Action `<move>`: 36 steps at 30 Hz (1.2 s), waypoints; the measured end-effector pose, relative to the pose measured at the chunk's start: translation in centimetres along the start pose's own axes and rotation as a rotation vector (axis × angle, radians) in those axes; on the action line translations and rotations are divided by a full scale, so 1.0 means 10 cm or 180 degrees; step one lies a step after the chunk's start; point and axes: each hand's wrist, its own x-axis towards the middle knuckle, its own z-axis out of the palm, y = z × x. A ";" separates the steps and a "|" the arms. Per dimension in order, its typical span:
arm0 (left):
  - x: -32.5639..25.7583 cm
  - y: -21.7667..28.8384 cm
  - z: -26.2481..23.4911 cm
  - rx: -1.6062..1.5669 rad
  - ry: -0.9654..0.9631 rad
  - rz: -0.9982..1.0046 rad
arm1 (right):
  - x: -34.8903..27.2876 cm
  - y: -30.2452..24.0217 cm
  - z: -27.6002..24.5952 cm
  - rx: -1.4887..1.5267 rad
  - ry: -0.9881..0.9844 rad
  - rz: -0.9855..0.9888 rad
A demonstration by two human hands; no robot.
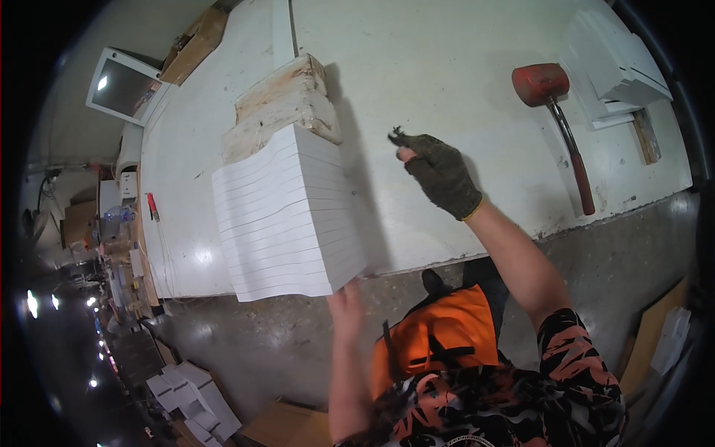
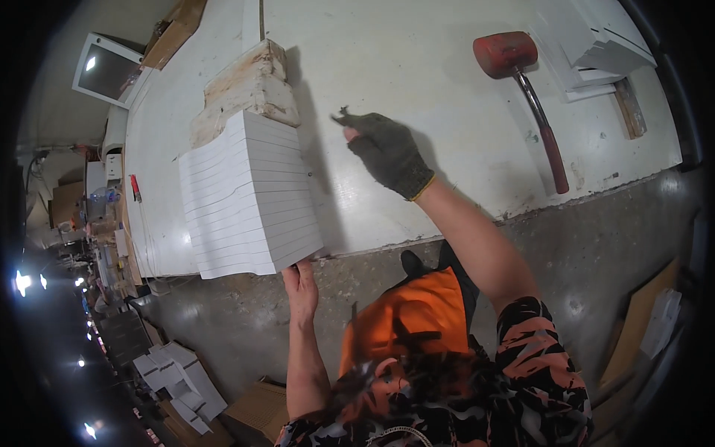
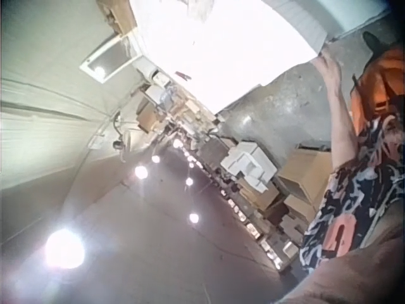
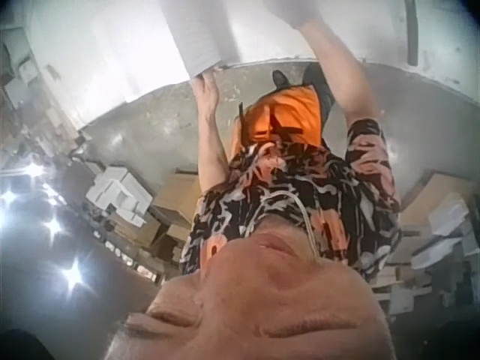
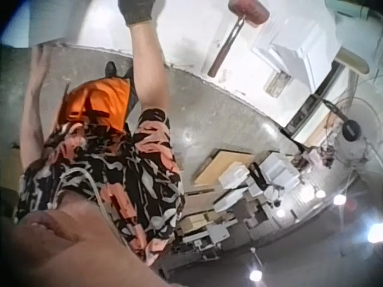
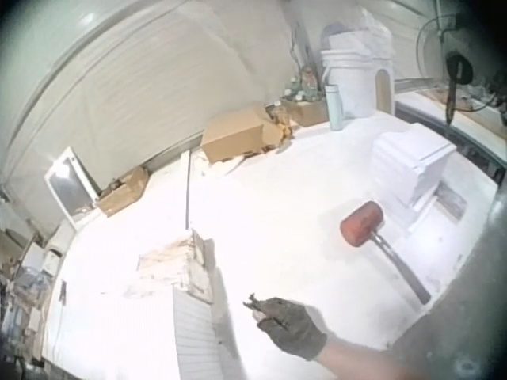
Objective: The person places stacks of foam sheets against a wooden mold and trims the foam along the mold's edge using a utility blade.
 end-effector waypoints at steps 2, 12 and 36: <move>-0.04 0.01 0.02 0.0039 -0.0054 -0.0121 | 0.03 -0.02 0.11 0.0136 0.0365 -0.0575; -0.14 -0.03 -0.11 0.0021 0.0119 -0.0189 | 0.61 -0.34 0.67 0.1079 -0.0111 -0.0508; 0.07 -0.07 -0.23 -0.0172 0.1300 -0.0325 | 1.01 -0.28 0.66 -0.1249 0.0030 -0.2422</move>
